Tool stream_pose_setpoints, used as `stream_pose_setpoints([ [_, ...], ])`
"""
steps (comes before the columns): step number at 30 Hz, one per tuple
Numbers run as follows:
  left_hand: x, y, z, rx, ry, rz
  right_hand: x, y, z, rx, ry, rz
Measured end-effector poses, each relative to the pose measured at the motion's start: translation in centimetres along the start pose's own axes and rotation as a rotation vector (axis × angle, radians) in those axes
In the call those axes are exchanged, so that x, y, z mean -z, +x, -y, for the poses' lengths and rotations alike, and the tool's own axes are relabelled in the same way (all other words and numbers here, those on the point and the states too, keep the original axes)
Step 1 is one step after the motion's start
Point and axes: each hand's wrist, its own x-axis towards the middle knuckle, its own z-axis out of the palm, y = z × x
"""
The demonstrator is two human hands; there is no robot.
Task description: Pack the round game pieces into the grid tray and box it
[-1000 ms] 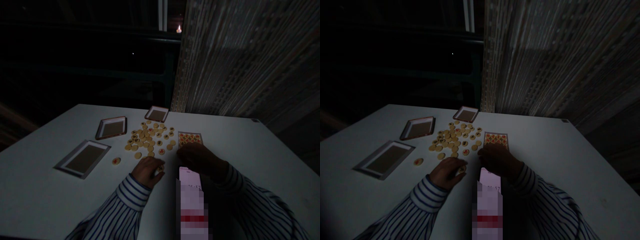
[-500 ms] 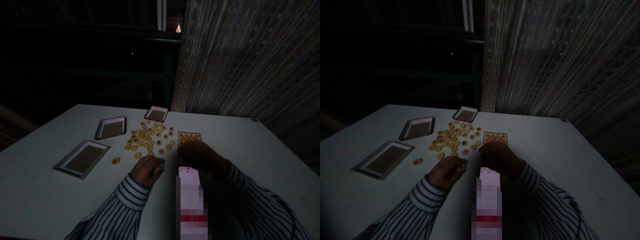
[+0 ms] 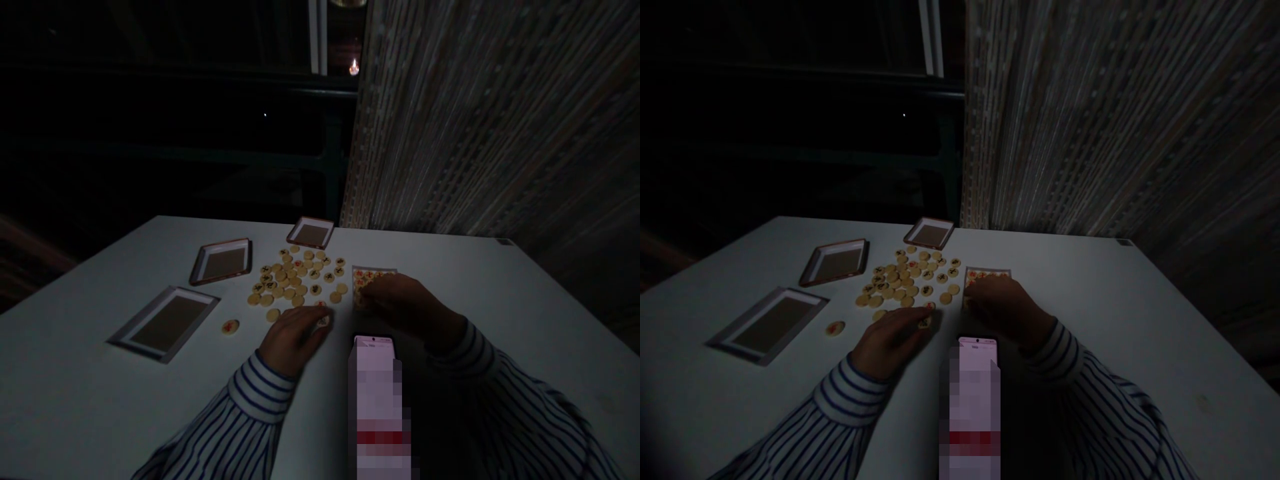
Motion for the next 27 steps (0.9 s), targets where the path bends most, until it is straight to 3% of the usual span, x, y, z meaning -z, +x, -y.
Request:
stream_pose_setpoints([
  [12, -1.1, 3.7, -1.9, 0.047, -0.069, -0.036, 3.5, -1.1, -1.7, -0.189, -0.009, -0.05],
  [19, -2.8, 6.9, -2.9, 0.08, -0.122, -0.076, 3.6, -1.5, -2.8, -0.234, 0.008, -0.086],
  [27, -5.1, 9.1, -2.6, 0.121, -0.165, -0.086, 3.1, -1.6, -3.8, -0.253, 0.021, -0.115],
])
